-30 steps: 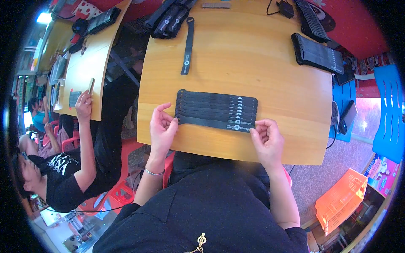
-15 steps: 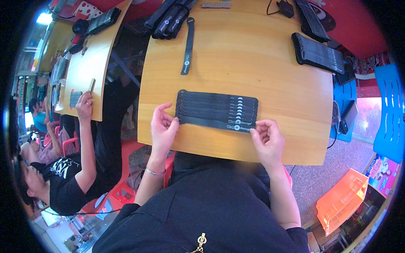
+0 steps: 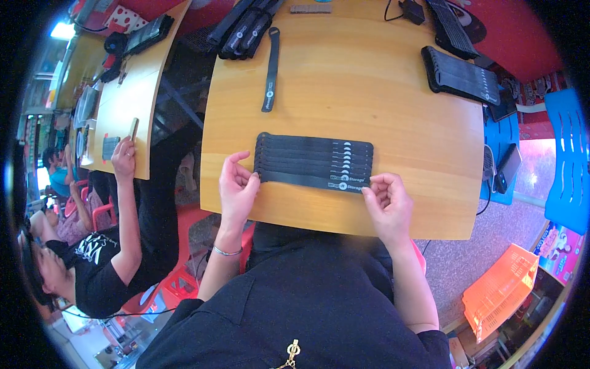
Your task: Organizing and stacking black textile straps with labels on a table in a workshop.
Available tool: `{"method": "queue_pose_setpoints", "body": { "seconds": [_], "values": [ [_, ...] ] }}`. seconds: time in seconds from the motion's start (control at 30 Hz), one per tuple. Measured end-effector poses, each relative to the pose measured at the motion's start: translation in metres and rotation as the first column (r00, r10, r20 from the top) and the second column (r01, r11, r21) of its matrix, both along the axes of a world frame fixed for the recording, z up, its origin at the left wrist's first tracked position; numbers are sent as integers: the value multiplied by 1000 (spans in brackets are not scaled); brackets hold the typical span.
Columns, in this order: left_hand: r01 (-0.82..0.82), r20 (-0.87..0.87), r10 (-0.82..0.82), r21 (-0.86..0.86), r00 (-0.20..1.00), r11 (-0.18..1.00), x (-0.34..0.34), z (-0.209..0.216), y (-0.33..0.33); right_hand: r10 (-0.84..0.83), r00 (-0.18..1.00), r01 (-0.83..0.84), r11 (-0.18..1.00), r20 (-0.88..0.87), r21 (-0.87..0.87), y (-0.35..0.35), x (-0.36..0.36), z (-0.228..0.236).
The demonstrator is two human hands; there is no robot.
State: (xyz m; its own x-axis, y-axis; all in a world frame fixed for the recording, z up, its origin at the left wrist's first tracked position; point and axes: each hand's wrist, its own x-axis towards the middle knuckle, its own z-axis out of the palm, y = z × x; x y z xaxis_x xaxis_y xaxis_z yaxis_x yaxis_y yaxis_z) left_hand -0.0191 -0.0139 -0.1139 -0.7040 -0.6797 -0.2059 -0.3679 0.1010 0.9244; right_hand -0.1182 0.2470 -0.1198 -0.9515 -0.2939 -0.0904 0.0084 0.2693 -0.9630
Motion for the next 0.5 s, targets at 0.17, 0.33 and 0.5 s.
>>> {"method": "queue_pose_setpoints", "body": {
  "seconds": [0.17,0.33,0.5],
  "values": [
    [3,3,-3,-2,1000,1000,1,-1,-1,-11,1000,11,1000,-6,8,-1,1,0],
    [-1,4,1,-20,1000,1000,0,-2,-1,-1,1000,1,1000,5,-7,-1,0,1],
    [3,2,-3,0,1000,1000,0,-2,-1,-16,1000,17,1000,12,-16,-1,0,0]
  ]
}}
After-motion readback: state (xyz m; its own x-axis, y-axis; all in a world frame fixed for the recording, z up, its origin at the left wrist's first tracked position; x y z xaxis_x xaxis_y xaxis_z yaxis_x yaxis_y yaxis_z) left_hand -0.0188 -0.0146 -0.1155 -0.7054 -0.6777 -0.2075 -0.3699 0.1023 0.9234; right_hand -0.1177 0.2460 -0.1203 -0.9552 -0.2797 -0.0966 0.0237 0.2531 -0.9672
